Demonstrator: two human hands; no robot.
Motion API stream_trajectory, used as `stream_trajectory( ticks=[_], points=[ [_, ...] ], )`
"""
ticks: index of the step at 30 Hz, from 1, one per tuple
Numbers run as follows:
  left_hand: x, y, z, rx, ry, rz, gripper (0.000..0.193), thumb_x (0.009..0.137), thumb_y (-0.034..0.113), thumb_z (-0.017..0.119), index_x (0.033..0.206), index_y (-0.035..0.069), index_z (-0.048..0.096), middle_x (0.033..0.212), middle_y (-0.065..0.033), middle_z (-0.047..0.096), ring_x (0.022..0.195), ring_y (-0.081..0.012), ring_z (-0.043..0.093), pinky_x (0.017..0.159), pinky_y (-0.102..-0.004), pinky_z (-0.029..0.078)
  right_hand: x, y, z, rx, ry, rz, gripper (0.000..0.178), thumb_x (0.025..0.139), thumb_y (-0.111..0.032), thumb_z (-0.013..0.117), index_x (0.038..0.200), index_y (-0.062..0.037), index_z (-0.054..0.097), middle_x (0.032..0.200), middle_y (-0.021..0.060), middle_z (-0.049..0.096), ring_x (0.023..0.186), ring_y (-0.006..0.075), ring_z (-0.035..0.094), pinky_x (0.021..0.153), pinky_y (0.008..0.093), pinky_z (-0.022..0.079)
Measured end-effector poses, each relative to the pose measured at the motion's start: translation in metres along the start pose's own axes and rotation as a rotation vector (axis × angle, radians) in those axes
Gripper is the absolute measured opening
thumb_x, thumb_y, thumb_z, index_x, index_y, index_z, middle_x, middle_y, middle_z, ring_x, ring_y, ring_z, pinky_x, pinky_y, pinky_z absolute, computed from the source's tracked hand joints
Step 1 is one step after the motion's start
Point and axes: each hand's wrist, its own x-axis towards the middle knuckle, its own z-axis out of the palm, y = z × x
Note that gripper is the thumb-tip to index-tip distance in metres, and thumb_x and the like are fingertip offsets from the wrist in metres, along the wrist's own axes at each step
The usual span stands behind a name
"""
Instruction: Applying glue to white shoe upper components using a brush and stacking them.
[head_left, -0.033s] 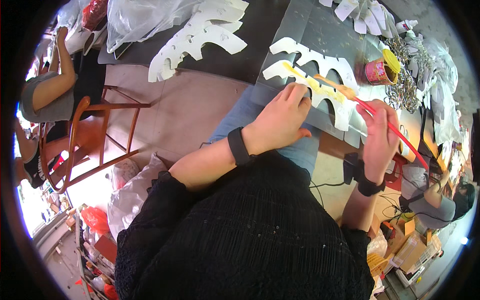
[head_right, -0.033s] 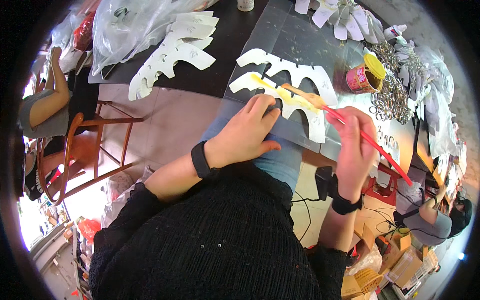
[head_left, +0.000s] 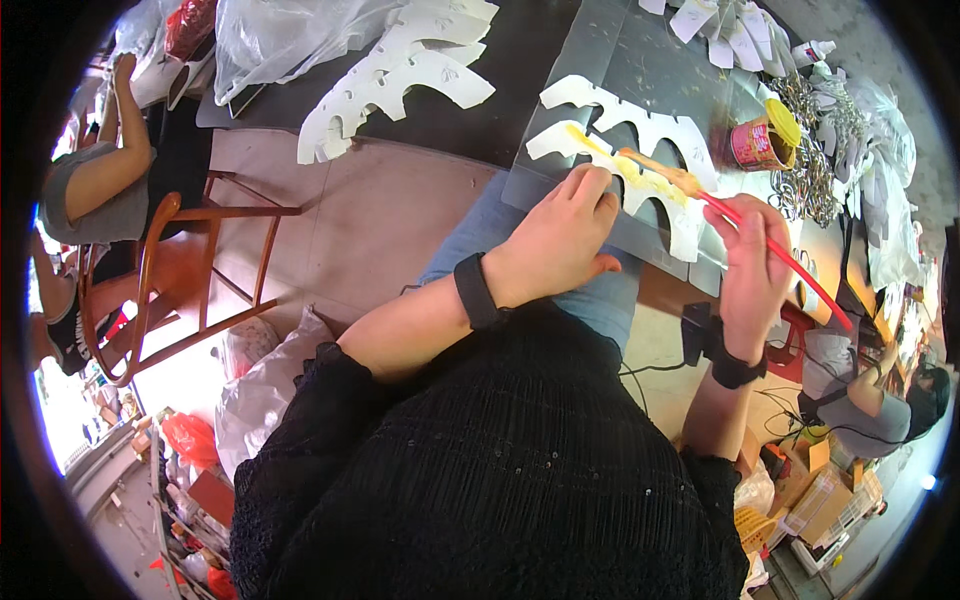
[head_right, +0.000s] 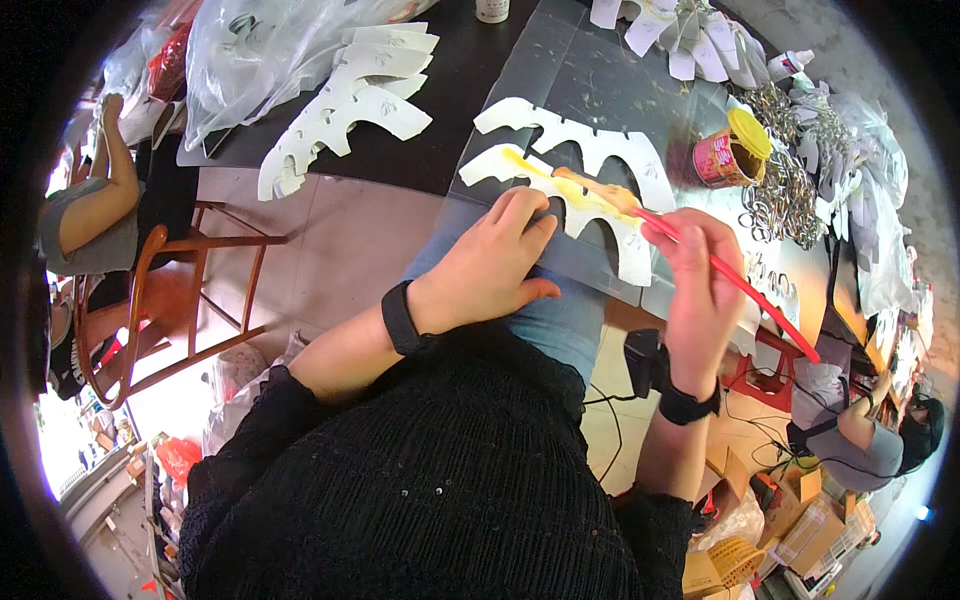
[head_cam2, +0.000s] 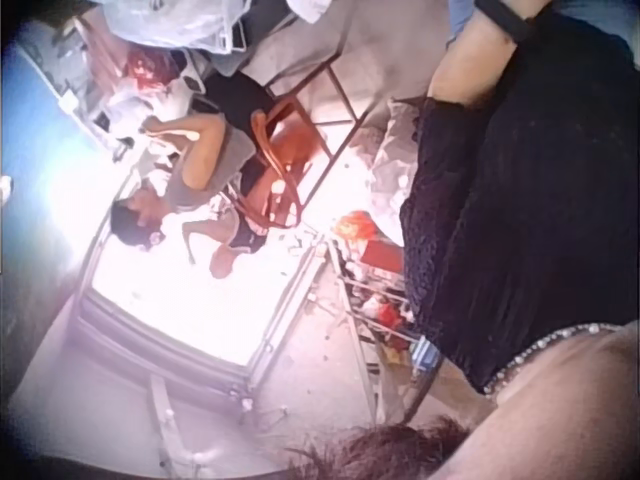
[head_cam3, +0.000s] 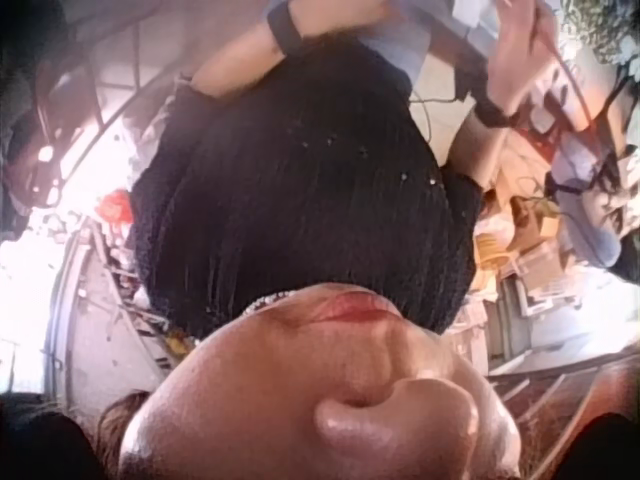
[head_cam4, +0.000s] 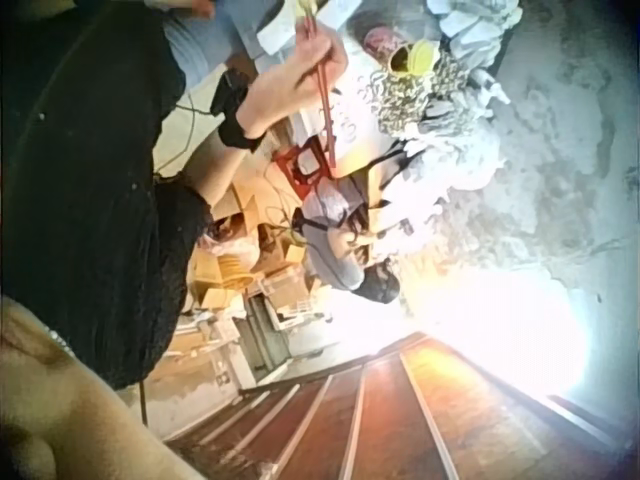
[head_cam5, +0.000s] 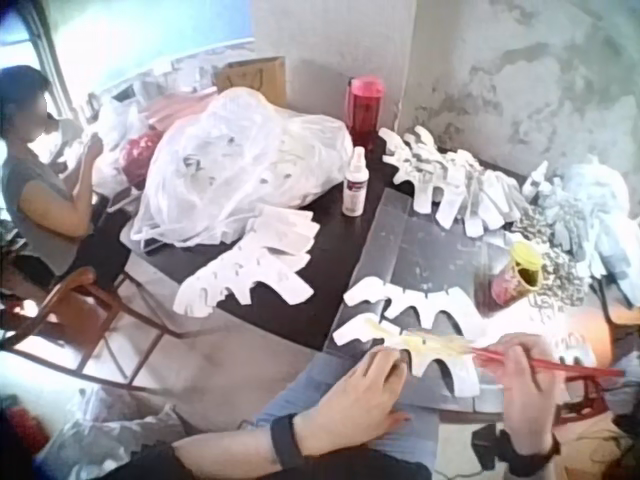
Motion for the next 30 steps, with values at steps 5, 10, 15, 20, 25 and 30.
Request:
stream_trajectory(
  ticks=[5, 10, 15, 20, 25, 30],
  points=[
    [-0.001, -0.002, -0.001, 0.028, 0.031, 0.043, 0.056, 0.057, 0.019, 0.076, 0.100, -0.006, 0.051, 0.106, -0.0139, 0.041, 0.107, -0.0296, 0.041, 0.087, -0.0352, 0.041, 0.008, 0.013, 0.021, -0.025, -0.020, -0.009, 0.017, 0.092, -0.009, 0.044, 0.097, 0.0067, 0.049, 0.092, 0.0119, 0.057, 0.084, 0.0199, 0.060, 0.079, 0.0300, 0.049],
    [-0.004, -0.008, -0.001, 0.183, 0.071, 0.092, 0.057, 0.057, 0.024, 0.075, 0.101, -0.003, 0.052, 0.108, -0.0122, 0.045, 0.110, -0.0285, 0.042, 0.094, -0.0386, 0.035, 0.005, 0.019, 0.018, -0.164, -0.087, -0.010, 0.017, 0.092, -0.010, 0.044, 0.097, 0.0058, 0.050, 0.089, 0.0117, 0.057, 0.083, 0.0178, 0.060, 0.076, 0.0270, 0.048],
    [-0.004, -0.012, -0.008, 0.228, 0.033, 0.118, 0.054, 0.058, 0.026, 0.074, 0.101, 0.001, 0.054, 0.107, -0.0081, 0.049, 0.110, -0.0241, 0.043, 0.098, -0.0404, 0.029, 0.006, 0.004, 0.012, -0.113, -0.033, -0.046, 0.016, 0.091, -0.009, 0.045, 0.096, 0.0058, 0.050, 0.091, 0.0102, 0.057, 0.084, 0.0171, 0.060, 0.077, 0.0264, 0.047],
    [0.002, -0.022, -0.012, 0.157, -0.029, 0.132, 0.054, 0.058, 0.027, 0.074, 0.102, 0.003, 0.054, 0.106, -0.0067, 0.050, 0.106, -0.0235, 0.045, 0.099, -0.0409, 0.027, 0.006, 0.013, 0.020, -0.157, -0.087, -0.065, 0.014, 0.091, -0.006, 0.045, 0.095, 0.0056, 0.050, 0.091, 0.0100, 0.055, 0.085, 0.0171, 0.059, 0.078, 0.0256, 0.046],
    [0.000, -0.025, -0.013, 0.126, -0.006, 0.177, 0.055, 0.058, 0.027, 0.075, 0.102, 0.002, 0.054, 0.106, -0.0068, 0.050, 0.105, -0.0235, 0.045, 0.099, -0.0403, 0.026, 0.005, 0.001, 0.011, -0.211, -0.148, -0.053, 0.013, 0.090, -0.006, 0.046, 0.095, 0.0051, 0.050, 0.093, 0.0094, 0.055, 0.086, 0.0151, 0.057, 0.077, 0.0244, 0.044],
    [0.000, -0.026, -0.013, 0.129, -0.024, 0.177, 0.054, 0.059, 0.027, 0.075, 0.103, 0.002, 0.054, 0.107, -0.0076, 0.050, 0.107, -0.0237, 0.044, 0.099, -0.0399, 0.026, 0.005, 0.007, 0.011, -0.283, -0.228, -0.079, 0.012, 0.090, -0.006, 0.046, 0.093, 0.0044, 0.051, 0.093, 0.0093, 0.055, 0.083, 0.0132, 0.055, 0.076, 0.0231, 0.043]
  ],
)
